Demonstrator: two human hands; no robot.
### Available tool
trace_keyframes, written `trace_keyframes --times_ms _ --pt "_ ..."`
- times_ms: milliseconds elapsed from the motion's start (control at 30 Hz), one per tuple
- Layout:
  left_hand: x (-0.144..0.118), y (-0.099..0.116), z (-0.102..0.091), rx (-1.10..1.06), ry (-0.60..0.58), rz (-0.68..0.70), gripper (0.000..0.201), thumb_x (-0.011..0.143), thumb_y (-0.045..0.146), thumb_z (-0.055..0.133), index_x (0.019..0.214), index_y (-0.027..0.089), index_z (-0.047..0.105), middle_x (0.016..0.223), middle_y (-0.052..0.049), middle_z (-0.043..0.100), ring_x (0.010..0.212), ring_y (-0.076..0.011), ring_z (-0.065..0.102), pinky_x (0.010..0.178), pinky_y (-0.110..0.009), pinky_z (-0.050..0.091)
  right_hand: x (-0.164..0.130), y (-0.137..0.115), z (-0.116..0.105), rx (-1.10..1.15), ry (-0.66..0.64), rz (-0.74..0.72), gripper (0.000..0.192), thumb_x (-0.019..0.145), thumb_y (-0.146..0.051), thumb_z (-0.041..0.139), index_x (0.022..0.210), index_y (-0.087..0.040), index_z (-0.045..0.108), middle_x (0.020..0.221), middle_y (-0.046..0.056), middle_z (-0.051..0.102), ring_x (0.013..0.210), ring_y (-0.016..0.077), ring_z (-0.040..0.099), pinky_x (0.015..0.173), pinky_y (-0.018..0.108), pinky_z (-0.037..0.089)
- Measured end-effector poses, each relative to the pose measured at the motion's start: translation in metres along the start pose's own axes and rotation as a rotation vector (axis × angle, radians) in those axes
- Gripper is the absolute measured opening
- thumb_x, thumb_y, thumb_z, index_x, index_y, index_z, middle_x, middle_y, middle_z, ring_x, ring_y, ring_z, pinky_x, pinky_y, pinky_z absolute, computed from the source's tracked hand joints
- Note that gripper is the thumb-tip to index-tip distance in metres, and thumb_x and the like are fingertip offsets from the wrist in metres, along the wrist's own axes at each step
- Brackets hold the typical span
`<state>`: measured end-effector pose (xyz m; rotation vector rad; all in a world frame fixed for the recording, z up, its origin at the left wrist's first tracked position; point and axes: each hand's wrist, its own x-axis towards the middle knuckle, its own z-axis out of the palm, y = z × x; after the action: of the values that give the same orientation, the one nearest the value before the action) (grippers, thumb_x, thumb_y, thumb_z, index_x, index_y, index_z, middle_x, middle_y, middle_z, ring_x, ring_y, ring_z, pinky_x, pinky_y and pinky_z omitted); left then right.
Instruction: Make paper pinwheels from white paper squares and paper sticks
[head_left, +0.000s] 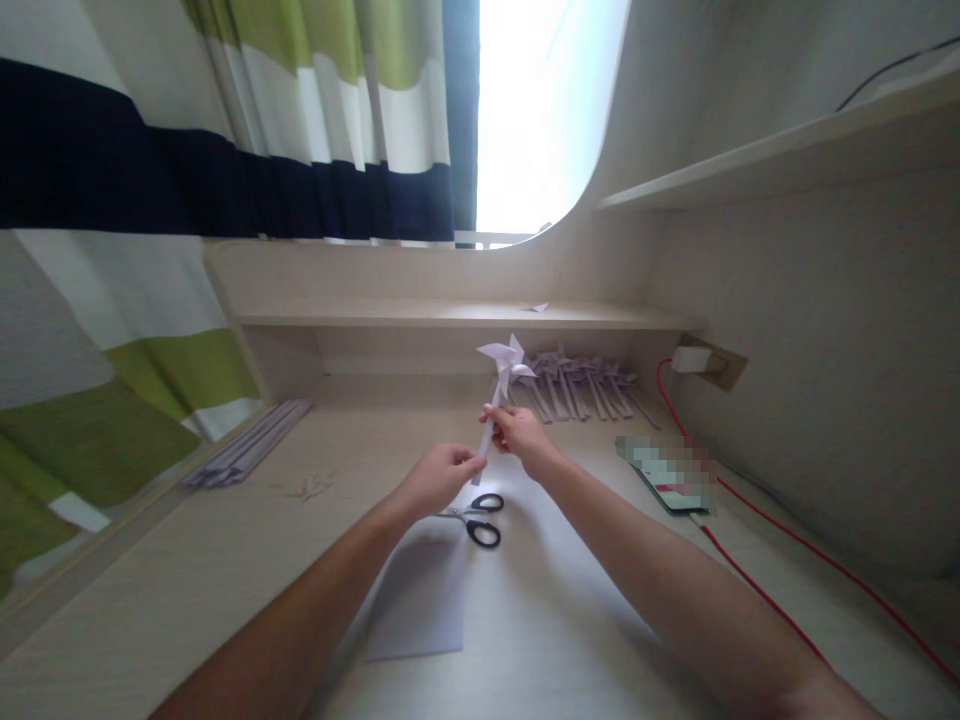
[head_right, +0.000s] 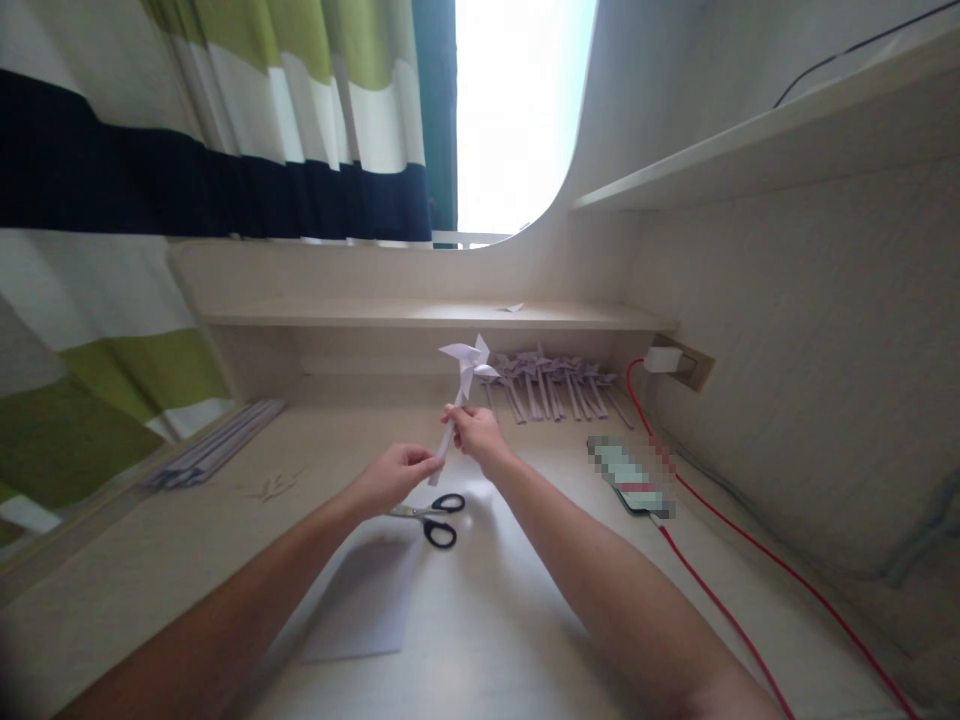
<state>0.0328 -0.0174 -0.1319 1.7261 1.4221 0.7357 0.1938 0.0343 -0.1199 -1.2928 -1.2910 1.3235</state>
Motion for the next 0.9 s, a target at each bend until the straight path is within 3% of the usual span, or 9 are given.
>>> trace_keyframes --times_ms 100,167,433,533,633,700,800,900 --pt "0.01 -0.006 0.008 0.026 -0.017 -0.017 0.035 0.099 0.039 0.065 0.124 0.015 0.066 0.122 -0.009 0.068 0.103 -0.0249 0.069 0.088 -0.044 0.06 0.004 0.001 0.002 -0.053 -0.029 0.001 0.035 0.101 -0.036 0.065 0.13 -0.016 0.063 0.128 0.011 0.066 0.107 0.0246 0.069 0.09 0.045 0.06" --pt "0.017 -0.011 0.011 0.042 -0.003 -0.009 0.038 0.098 0.038 0.066 0.129 0.016 0.064 0.129 -0.01 0.066 0.11 -0.0279 0.068 0.091 -0.047 0.06 0.006 0.004 0.002 -0.093 -0.048 0.004 0.034 0.101 -0.035 0.066 0.13 -0.016 0.063 0.128 0.011 0.066 0.106 0.0242 0.069 0.089 0.044 0.061" --pt "0.044 -0.018 0.014 0.138 0.079 0.065 0.038 0.098 0.038 0.066 0.129 0.016 0.063 0.13 -0.01 0.066 0.109 -0.0268 0.068 0.091 -0.047 0.06 0.027 0.014 0.0 -0.243 -0.049 0.014 0.035 0.101 -0.035 0.066 0.13 -0.016 0.063 0.129 0.011 0.066 0.108 0.025 0.069 0.091 0.045 0.06" --pt "0.044 -0.015 0.009 0.199 0.122 0.085 0.032 0.1 0.04 0.062 0.117 0.015 0.069 0.111 -0.009 0.071 0.097 -0.0231 0.069 0.086 -0.042 0.058 0.049 0.013 -0.007 -0.303 -0.017 0.027 0.036 0.101 -0.035 0.066 0.131 -0.017 0.062 0.131 0.011 0.065 0.11 0.0254 0.068 0.092 0.046 0.06" --pt "0.029 -0.01 -0.005 0.265 0.128 0.104 0.027 0.095 0.04 0.061 0.099 0.017 0.075 0.079 -0.006 0.07 0.076 -0.0226 0.066 0.072 -0.034 0.048 0.077 0.009 -0.019 -0.379 0.027 0.051 0.036 0.101 -0.035 0.066 0.132 -0.016 0.062 0.131 0.011 0.065 0.111 0.0258 0.068 0.093 0.047 0.06" --pt "0.011 -0.008 -0.02 0.302 0.067 0.115 0.024 0.088 0.04 0.064 0.095 0.021 0.077 0.074 -0.003 0.07 0.071 -0.0224 0.064 0.064 -0.032 0.042 0.095 0.006 -0.027 -0.444 0.061 0.068 0.037 0.101 -0.035 0.066 0.132 -0.016 0.062 0.132 0.011 0.065 0.111 0.0262 0.068 0.093 0.047 0.059" --pt "-0.024 -0.012 -0.041 0.358 -0.033 0.117 0.019 0.078 0.042 0.074 0.084 0.024 0.078 0.081 -0.004 0.073 0.074 -0.0243 0.066 0.066 -0.032 0.043 0.119 0.003 -0.036 -0.564 0.104 0.096 0.037 0.1 -0.035 0.067 0.131 -0.016 0.063 0.132 0.012 0.065 0.111 0.0265 0.068 0.093 0.046 0.059" --pt "-0.061 -0.025 -0.054 0.441 -0.061 0.081 0.031 0.071 0.042 0.08 0.098 0.026 0.08 0.107 -0.007 0.075 0.101 -0.0302 0.067 0.089 -0.037 0.048 0.137 0.003 -0.04 -0.69 0.138 0.119 0.036 0.1 -0.035 0.067 0.131 -0.016 0.063 0.132 0.012 0.064 0.112 0.0264 0.068 0.094 0.046 0.059"
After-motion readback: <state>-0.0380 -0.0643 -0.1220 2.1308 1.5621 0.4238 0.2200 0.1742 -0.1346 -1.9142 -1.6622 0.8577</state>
